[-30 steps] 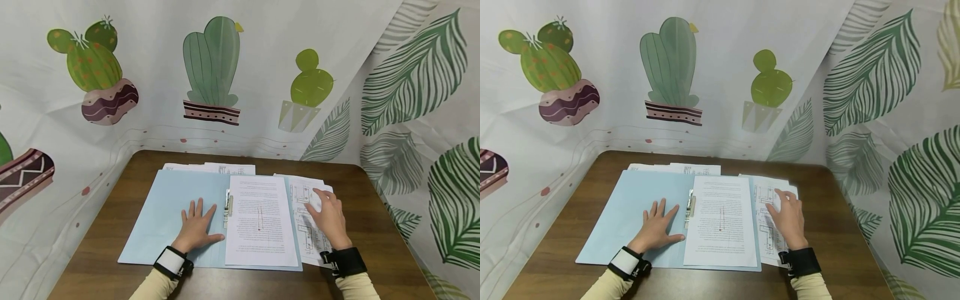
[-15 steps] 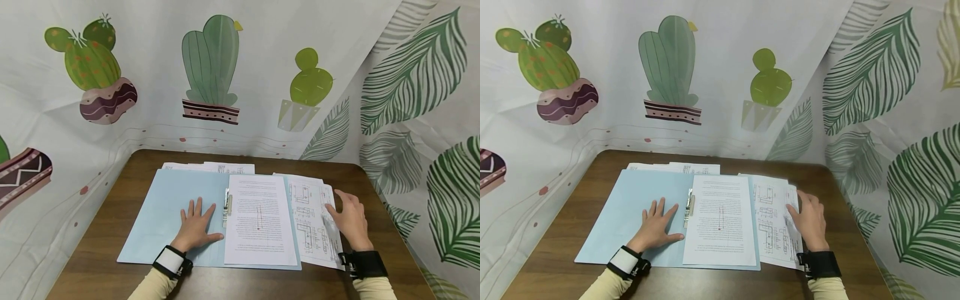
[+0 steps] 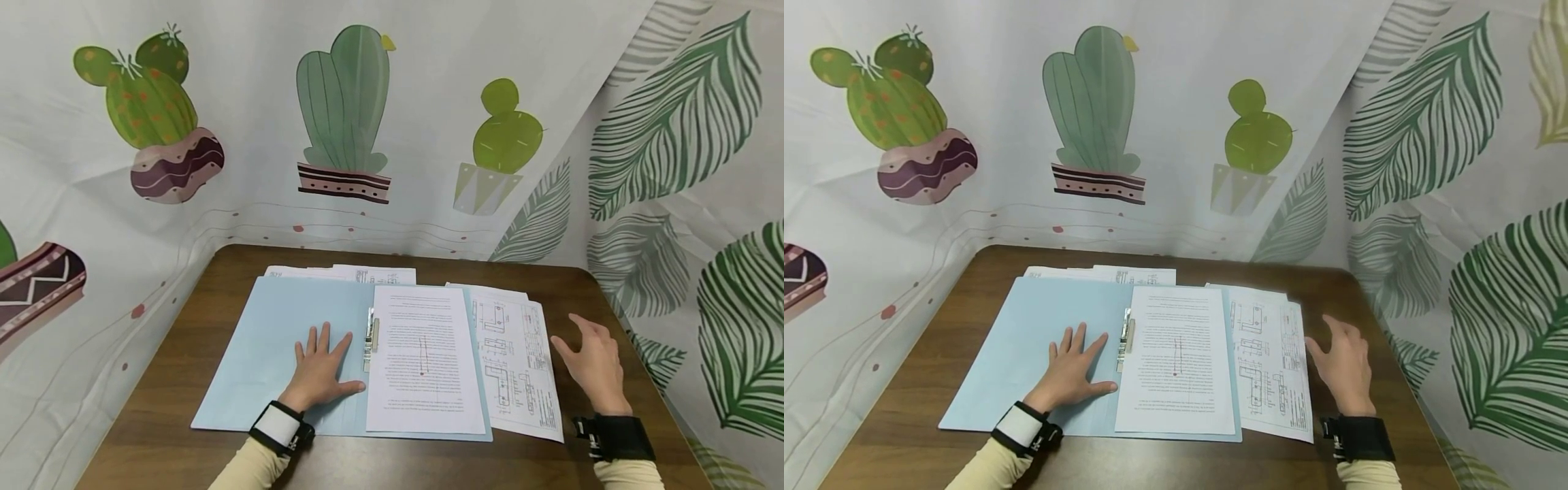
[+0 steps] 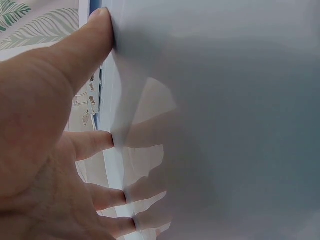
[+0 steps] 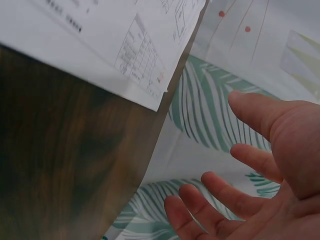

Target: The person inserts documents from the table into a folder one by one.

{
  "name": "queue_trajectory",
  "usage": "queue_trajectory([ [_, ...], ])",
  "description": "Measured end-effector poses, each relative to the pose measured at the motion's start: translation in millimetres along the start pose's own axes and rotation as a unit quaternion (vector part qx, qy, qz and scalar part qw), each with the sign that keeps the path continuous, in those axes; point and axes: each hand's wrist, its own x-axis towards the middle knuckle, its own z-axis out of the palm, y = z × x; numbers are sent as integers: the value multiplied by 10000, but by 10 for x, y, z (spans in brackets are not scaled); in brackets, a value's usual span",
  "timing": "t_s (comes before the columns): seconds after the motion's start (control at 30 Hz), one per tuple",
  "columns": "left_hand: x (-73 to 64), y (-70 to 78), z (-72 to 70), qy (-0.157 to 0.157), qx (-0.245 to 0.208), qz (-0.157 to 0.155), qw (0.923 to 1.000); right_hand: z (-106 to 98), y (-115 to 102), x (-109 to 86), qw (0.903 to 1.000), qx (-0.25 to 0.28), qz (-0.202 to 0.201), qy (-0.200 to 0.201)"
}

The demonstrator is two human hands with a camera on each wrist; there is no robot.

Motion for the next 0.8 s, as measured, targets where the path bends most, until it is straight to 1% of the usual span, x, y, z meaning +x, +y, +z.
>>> queue_trajectory([
  [0.43, 7, -6, 8, -44, -1, -27, 10000, -90, 181, 12, 9999, -116, 25, 97],
  [0.67, 5, -3, 6, -27, -3, -15, 10000, -136, 216, 24, 9994, -111, -154, 304],
  [0.8, 9, -8, 11, -25, 17, -4, 10000, -151, 241, 53, 9991, -127, -219, 336],
])
